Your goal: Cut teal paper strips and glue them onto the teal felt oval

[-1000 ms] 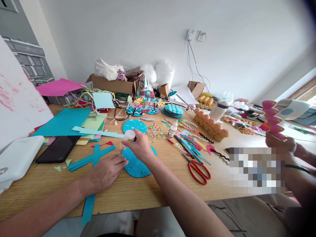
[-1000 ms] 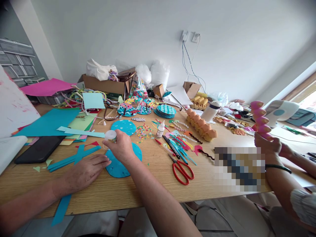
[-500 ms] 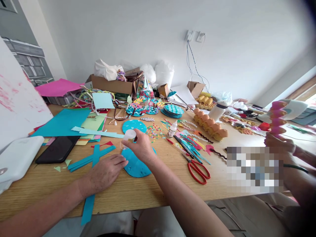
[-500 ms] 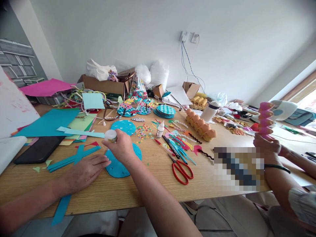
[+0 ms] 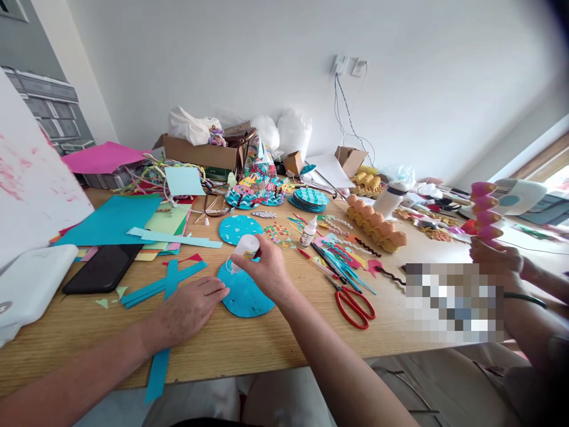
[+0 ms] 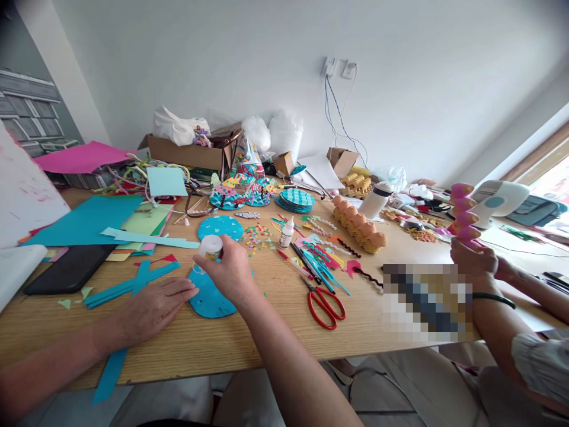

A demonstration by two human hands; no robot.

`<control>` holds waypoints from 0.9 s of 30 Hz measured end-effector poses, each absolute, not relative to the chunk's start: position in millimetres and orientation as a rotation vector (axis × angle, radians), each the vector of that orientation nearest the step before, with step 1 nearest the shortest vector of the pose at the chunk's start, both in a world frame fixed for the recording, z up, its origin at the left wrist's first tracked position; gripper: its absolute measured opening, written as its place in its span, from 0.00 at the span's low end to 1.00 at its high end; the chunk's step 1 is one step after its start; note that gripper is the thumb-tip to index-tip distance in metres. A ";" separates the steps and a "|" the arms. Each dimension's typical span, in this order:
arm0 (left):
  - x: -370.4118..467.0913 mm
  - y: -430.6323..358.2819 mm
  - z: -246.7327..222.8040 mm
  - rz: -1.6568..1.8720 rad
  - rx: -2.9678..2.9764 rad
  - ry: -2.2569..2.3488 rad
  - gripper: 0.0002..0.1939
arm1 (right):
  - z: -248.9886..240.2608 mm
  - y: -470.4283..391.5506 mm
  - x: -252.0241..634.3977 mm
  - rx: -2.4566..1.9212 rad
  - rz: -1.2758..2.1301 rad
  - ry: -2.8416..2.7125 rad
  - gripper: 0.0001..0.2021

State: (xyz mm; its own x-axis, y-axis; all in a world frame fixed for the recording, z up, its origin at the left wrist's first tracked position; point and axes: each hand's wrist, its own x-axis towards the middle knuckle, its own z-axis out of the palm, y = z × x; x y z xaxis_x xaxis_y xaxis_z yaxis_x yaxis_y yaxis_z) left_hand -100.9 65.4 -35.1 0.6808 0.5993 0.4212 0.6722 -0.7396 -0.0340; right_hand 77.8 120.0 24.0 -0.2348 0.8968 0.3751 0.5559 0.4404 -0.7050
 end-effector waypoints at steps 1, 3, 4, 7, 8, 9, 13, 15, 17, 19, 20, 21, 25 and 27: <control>-101.0 65.6 -35.4 -0.578 -2.700 -1.027 0.16 | 22.7 119.1 78.7 -1.230 0.568 -1.923 0.13; -101.3 66.0 -36.5 -0.572 -2.689 -1.019 0.16 | 20.4 117.4 79.7 -1.245 0.585 -1.928 0.12; -101.5 66.1 -36.9 -0.573 -2.686 -1.019 0.16 | 19.7 116.7 80.0 -1.251 0.590 -1.928 0.12; -101.4 66.2 -37.2 -0.579 -2.676 -1.015 0.16 | 19.4 115.5 80.4 -1.264 0.589 -1.925 0.12; -101.3 66.2 -36.8 -0.581 -2.672 -1.012 0.16 | 19.7 115.5 80.6 -1.267 0.587 -1.925 0.12; -101.1 66.1 -36.3 -0.583 -2.666 -1.005 0.16 | 20.1 115.6 80.7 -1.268 0.586 -1.925 0.13; -101.0 65.9 -34.9 -0.596 -2.654 -0.979 0.16 | 20.1 116.8 80.5 -1.264 0.578 -1.934 0.13; -101.3 66.0 -35.5 -0.604 -2.654 -0.967 0.16 | 19.0 117.5 80.0 -1.264 0.561 -1.937 0.14; -101.6 66.1 -36.5 -0.606 -2.662 -0.970 0.16 | 17.7 117.9 79.5 -1.271 0.547 -1.940 0.13; -101.9 66.2 -37.2 -0.607 -2.672 -0.985 0.15 | 16.6 118.2 79.2 -1.278 0.538 -1.944 0.13; -101.9 66.2 -37.3 -0.612 -2.674 -0.990 0.15 | 16.3 118.3 79.1 -1.281 0.534 -1.946 0.13; -101.9 66.2 -37.2 -0.618 -2.675 -0.992 0.15 | 16.2 118.4 79.1 -1.283 0.532 -1.948 0.13; -101.7 65.7 -35.7 -0.617 -2.673 -0.997 0.16 | 17.0 118.0 78.7 -1.280 0.536 -1.956 0.13; -101.7 65.7 -35.2 -0.602 -2.677 -1.018 0.16 | 17.7 117.8 78.3 -1.278 0.531 -1.958 0.13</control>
State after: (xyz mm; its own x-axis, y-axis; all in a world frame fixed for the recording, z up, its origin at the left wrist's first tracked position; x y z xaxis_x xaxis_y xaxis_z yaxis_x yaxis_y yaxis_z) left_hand -101.7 65.7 -35.2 0.6771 0.5852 0.4462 0.6729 -0.7378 -0.0535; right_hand 78.3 117.8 17.7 -0.2429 0.9056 0.3478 0.6060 0.4216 -0.6746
